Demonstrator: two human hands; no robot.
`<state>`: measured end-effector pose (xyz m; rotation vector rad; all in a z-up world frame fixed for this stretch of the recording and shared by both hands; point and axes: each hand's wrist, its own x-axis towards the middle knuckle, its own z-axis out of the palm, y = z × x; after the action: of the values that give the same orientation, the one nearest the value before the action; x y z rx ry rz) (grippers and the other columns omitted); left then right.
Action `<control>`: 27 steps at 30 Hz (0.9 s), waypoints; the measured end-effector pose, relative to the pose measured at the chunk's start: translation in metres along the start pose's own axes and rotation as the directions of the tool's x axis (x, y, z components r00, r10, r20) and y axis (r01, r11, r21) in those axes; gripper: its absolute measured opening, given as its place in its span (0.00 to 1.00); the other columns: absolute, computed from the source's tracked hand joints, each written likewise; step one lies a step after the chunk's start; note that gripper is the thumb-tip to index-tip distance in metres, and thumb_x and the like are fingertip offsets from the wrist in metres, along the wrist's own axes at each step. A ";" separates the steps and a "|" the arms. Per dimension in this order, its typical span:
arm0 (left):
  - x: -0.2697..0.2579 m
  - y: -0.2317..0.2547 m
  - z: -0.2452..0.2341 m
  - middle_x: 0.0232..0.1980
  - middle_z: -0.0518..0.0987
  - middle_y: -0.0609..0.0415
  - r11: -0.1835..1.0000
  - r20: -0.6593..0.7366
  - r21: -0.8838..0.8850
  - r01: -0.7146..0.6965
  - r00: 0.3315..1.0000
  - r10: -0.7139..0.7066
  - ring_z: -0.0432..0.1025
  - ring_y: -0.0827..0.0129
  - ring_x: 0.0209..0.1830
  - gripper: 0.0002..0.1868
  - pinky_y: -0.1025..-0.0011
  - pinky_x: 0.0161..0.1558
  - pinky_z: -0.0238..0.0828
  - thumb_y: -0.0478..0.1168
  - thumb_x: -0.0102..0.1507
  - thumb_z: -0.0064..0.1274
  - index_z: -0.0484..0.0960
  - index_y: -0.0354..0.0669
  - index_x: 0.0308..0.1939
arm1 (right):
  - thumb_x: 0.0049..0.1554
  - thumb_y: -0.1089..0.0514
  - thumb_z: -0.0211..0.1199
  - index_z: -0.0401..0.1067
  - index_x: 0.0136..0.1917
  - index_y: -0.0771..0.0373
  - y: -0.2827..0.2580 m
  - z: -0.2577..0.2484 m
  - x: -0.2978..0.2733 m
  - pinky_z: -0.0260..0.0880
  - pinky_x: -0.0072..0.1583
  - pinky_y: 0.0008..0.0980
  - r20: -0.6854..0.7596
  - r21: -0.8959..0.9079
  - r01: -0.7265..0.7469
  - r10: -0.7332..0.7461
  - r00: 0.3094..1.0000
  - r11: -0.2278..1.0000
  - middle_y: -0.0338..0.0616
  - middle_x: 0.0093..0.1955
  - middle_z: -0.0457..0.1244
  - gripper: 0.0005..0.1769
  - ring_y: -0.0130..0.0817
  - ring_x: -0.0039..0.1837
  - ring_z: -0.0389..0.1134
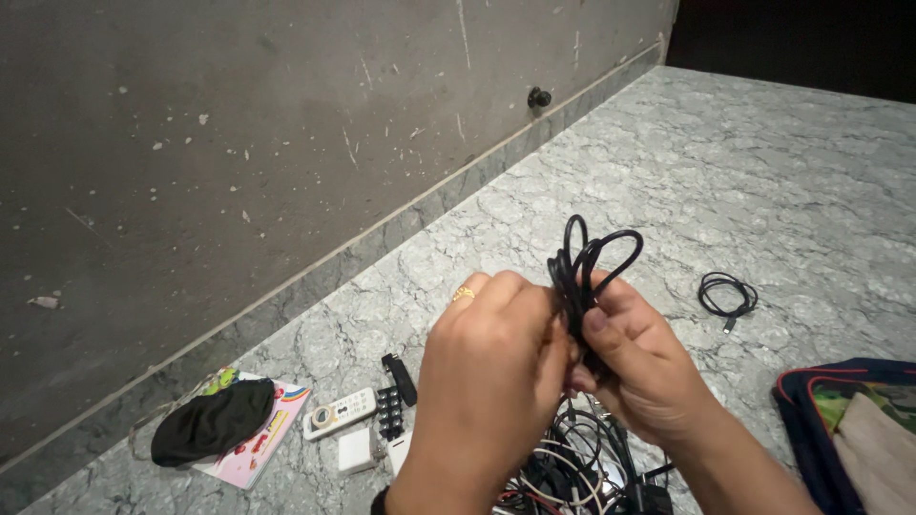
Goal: The person untangles and coils several black cables by hand while sitting on the floor, gathering the finished coils into a bundle.
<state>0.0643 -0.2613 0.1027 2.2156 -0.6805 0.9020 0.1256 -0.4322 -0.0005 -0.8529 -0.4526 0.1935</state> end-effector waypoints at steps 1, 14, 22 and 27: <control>0.000 0.003 0.000 0.35 0.75 0.47 1.000 -0.003 -0.005 -0.014 1.000 0.014 0.72 0.50 0.40 0.04 0.57 0.42 0.68 0.33 0.59 0.57 0.77 0.37 0.33 | 0.63 0.54 0.59 0.66 0.63 0.62 0.001 -0.002 -0.001 0.63 0.40 0.25 -0.001 0.029 0.009 -0.009 1.000 1.000 0.42 0.47 0.65 0.18 0.26 0.42 0.64; 0.001 0.008 -0.008 0.35 0.76 0.48 0.999 0.030 0.024 -0.029 0.999 0.029 0.73 0.52 0.39 0.03 0.59 0.42 0.68 0.33 0.61 0.56 0.79 0.38 0.37 | 0.64 0.50 0.59 0.68 0.57 0.70 -0.011 0.012 0.000 0.65 0.42 0.27 -0.005 0.079 -0.059 0.060 0.998 0.995 0.44 0.43 0.65 0.19 0.28 0.38 0.63; 0.002 0.009 -0.006 0.38 0.78 0.48 1.000 0.037 -0.025 -0.017 0.999 0.018 0.74 0.52 0.42 0.05 0.59 0.42 0.69 0.33 0.62 0.55 0.81 0.38 0.41 | 0.65 0.51 0.57 0.69 0.57 0.71 -0.013 0.017 -0.001 0.62 0.39 0.26 -0.021 0.254 -0.092 0.100 0.995 0.963 0.44 0.41 0.64 0.18 0.24 0.34 0.59; 0.001 0.015 -0.005 0.36 0.78 0.47 0.998 0.073 -0.055 0.036 0.997 -0.032 0.75 0.53 0.40 0.07 0.59 0.41 0.69 0.35 0.64 0.55 0.83 0.37 0.45 | 0.65 0.53 0.56 0.69 0.58 0.68 -0.015 0.013 0.000 0.63 0.39 0.24 -0.015 0.273 -0.100 0.109 0.994 0.957 0.42 0.42 0.65 0.16 0.23 0.35 0.60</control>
<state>0.0534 -0.2680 0.1119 2.2116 -0.6908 0.7803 0.1191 -0.4328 0.0182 -0.6089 -0.3436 0.3327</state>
